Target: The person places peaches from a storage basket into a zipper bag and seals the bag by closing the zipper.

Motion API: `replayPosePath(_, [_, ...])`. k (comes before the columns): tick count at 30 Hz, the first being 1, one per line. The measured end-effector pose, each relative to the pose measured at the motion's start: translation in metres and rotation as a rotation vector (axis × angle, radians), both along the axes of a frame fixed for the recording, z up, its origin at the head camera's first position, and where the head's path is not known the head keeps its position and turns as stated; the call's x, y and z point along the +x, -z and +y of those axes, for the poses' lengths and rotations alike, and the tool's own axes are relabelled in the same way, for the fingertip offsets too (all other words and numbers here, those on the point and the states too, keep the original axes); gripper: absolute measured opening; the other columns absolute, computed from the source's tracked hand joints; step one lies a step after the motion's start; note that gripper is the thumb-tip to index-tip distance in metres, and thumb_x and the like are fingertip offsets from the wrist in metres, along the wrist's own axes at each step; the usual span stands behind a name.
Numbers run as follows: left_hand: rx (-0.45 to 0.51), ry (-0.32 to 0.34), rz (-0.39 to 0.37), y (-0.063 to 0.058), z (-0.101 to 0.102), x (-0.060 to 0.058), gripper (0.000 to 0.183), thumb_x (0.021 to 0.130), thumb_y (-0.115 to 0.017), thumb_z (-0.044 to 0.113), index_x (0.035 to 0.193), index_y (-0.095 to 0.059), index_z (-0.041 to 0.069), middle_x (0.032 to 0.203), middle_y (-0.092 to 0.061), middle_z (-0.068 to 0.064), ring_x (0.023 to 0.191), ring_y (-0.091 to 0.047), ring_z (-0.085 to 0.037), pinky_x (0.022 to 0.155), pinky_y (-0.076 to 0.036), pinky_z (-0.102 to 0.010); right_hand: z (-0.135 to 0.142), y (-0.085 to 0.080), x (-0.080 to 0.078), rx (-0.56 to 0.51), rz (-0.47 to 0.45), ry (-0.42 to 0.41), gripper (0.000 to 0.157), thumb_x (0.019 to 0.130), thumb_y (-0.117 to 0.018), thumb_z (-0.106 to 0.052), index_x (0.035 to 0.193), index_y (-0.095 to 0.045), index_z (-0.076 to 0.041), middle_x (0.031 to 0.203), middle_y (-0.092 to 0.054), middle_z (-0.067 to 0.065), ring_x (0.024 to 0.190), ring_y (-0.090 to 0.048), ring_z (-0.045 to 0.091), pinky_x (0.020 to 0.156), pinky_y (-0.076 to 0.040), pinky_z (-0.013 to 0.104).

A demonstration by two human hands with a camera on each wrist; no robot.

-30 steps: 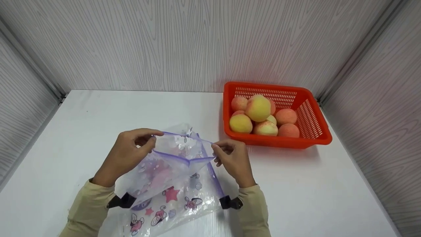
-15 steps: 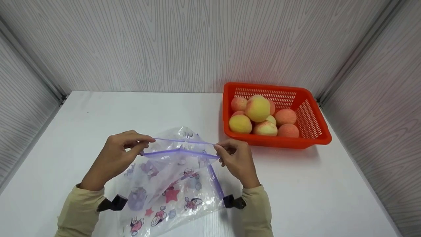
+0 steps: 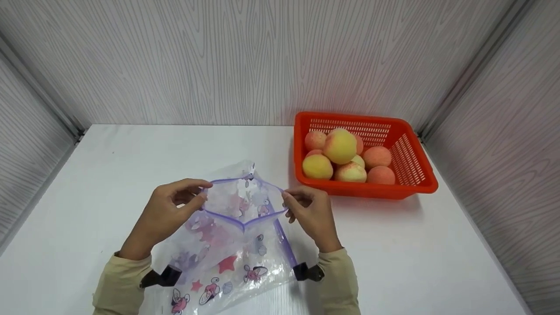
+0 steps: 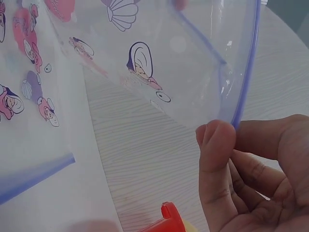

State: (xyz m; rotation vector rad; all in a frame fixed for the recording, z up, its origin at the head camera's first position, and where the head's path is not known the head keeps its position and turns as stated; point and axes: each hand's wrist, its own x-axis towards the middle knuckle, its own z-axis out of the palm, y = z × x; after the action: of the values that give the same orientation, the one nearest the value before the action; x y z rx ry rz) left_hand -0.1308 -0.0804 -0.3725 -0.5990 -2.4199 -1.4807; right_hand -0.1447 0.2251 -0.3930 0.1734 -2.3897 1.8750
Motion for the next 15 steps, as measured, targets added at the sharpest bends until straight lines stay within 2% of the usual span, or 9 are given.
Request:
replayPosePath(5, [0.006,0.009,0.003,-0.0037,-0.0009,0.0007,0.021,0.093,-0.067,0.005,0.112,-0.075,0.008,0.089,-0.071,0.003,0.075,-0.064,-0.007,0.073,-0.059,-0.029,-0.0032,-0.0002,0.0004,-0.023,-0.004,0.003,0.014,0.094,-0.072,-0.006,0.105,-0.075,0.003,0.084,-0.068,0.019,0.063,-0.064,0.024,0.061,-0.061,0.032])
replayPosePath(11, [0.066,0.042,-0.005,-0.0019,0.0034,-0.0025,0.024,0.095,-0.067,0.006,0.119,-0.073,0.004,0.097,-0.073,-0.004,0.084,-0.067,-0.009,0.081,-0.059,-0.029,-0.0078,0.0018,0.0015,-0.044,0.001,-0.025,0.013,0.094,-0.071,-0.003,0.106,-0.074,0.003,0.087,-0.067,0.025,0.064,-0.065,0.026,0.062,-0.062,0.034])
replayPosePath(15, [0.077,0.061,-0.024,-0.0008,0.0059,-0.0031,0.025,0.097,-0.066,0.007,0.122,-0.071,0.004,0.098,-0.072,-0.003,0.085,-0.067,-0.009,0.082,-0.059,-0.029,-0.0106,0.0028,0.0018,-0.023,0.000,-0.049,0.011,0.094,-0.071,-0.004,0.103,-0.074,0.002,0.084,-0.066,0.025,0.065,-0.065,0.026,0.061,-0.061,0.034])
